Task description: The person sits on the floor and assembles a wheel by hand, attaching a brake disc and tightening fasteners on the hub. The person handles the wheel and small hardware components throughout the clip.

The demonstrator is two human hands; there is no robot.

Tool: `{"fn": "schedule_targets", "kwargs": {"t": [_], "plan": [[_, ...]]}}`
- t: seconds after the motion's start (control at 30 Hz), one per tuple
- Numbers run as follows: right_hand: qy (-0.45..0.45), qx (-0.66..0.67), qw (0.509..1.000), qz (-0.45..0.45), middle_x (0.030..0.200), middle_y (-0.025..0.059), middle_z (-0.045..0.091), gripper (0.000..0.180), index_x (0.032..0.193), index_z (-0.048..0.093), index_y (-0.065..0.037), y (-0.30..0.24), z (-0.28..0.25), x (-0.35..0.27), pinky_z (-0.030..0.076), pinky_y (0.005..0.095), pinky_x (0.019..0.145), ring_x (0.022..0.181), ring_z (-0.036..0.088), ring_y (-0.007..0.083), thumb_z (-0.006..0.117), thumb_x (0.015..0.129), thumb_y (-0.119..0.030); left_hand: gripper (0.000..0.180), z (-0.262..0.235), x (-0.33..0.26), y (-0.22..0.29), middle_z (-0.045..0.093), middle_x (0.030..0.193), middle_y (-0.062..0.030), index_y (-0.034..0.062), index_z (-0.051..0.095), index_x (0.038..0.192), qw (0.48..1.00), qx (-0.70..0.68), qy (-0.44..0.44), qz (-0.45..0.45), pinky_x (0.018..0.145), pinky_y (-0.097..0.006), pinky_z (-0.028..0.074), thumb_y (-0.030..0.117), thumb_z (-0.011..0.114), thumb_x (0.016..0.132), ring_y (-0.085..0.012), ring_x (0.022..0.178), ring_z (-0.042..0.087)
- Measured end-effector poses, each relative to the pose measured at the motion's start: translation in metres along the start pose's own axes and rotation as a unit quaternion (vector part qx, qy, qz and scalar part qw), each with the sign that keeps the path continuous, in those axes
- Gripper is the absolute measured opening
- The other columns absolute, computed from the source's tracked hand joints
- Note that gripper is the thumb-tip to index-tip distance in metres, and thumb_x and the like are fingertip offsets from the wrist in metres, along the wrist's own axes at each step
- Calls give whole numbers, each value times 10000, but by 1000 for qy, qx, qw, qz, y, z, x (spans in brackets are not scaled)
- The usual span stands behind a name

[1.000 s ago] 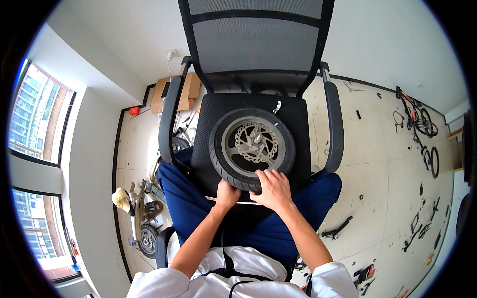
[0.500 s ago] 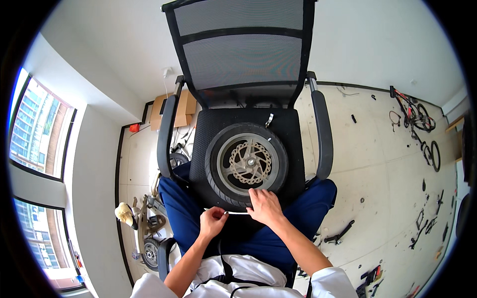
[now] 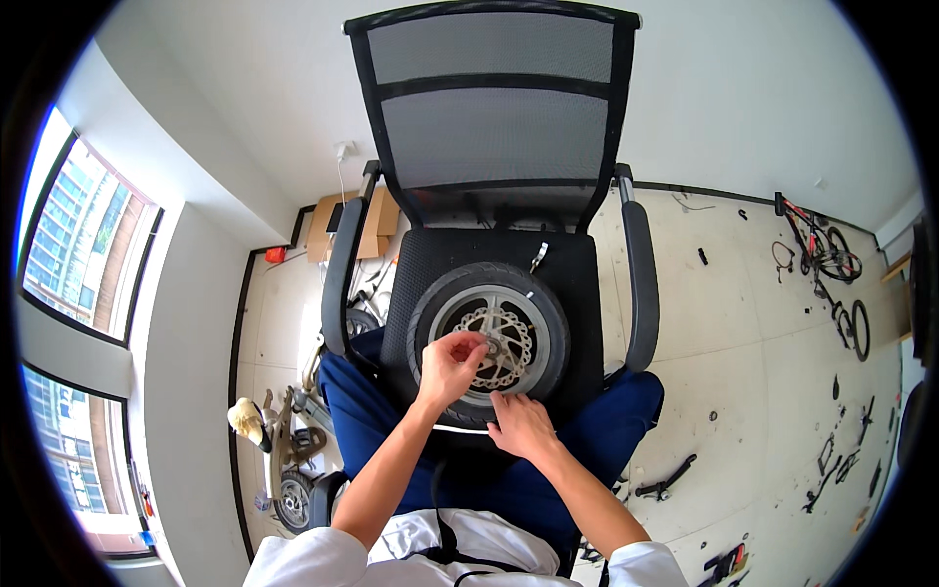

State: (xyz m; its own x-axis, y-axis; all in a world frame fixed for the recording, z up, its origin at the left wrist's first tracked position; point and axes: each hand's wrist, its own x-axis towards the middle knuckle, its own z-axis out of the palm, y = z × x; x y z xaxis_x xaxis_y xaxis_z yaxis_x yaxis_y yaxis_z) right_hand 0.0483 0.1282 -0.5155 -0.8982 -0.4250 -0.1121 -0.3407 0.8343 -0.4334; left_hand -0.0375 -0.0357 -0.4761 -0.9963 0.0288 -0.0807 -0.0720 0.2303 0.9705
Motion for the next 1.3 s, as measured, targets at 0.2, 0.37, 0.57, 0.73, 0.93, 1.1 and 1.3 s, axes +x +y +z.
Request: {"fn": "schedule_targets", "kwargs": {"t": [0.2, 0.37, 0.57, 0.73, 0.93, 1.1, 1.3], "plan": [[-31, 38, 999, 16, 984, 186, 690, 531, 1244, 554, -12, 0, -12, 4, 547, 456, 849, 975, 668, 342, 736, 829, -289, 166, -1, -3, -7, 713, 851, -11, -43, 724, 1055, 986, -139, -26, -93, 680, -219, 519, 74, 710, 937, -65, 731, 626], [-35, 29, 999, 6, 984, 184, 691, 545, 1260, 548, -11, 2, -6, 4, 546, 458, 850, 977, 668, 342, 735, 833, -292, 172, 4, 0, 0, 710, 842, -15, -43, 735, 1045, 987, -123, -30, -95, 682, -223, 521, 86, 714, 933, -60, 738, 622], [-30, 19, 999, 1, 982, 167, 684, 587, 1320, 539, -10, 4, -7, 6, 556, 449, 817, 965, 671, 325, 726, 834, -281, 184, 7, -1, -8, 707, 810, -13, -41, 742, 1060, 993, -85, -35, -79, 663, -225, 509, 79, 703, 926, -52, 718, 617], [-34, 25, 999, 7, 1015, 175, 689, 578, 1314, 549, 0, 2, -6, 4, 553, 446, 831, 991, 665, 327, 723, 839, -279, 168, 9, 1, -8, 739, 769, -63, -31, 767, 993, 998, -43, -18, -48, 647, -230, 520, 82, 712, 882, -66, 688, 648], [-5, 59, 998, 0, 930, 158, 696, 455, 1218, 600, -17, 5, -14, 3, 560, 442, 796, 899, 686, 331, 711, 861, -276, 180, 0, 9, 9, 734, 741, -59, -22, 774, 992, 994, 6, -63, -91, 643, -233, 526, 84, 704, 864, -69, 673, 652], [98, 236, 965, 62, 764, 116, 663, 265, 1081, 647, -77, -2, -63, 17, 551, 412, 644, 679, 678, 315, 730, 862, -202, 174, 1, 7, -5, 723, 766, -49, -30, 761, 1011, 994, -46, -70, -74, 634, -226, 517, 78, 692, 894, -67, 687, 639], [215, 306, 927, 17, 937, 136, 671, 285, 1141, 632, -10, -2, -64, 55, 558, 366, 671, 759, 695, 279, 684, 861, 4, 150, 2, 12, -20, 693, 788, -31, -34, 710, 995, 990, -65, -115, -52, 587, -232, 499, 102, 662, 954, -75, 693, 626]]}}
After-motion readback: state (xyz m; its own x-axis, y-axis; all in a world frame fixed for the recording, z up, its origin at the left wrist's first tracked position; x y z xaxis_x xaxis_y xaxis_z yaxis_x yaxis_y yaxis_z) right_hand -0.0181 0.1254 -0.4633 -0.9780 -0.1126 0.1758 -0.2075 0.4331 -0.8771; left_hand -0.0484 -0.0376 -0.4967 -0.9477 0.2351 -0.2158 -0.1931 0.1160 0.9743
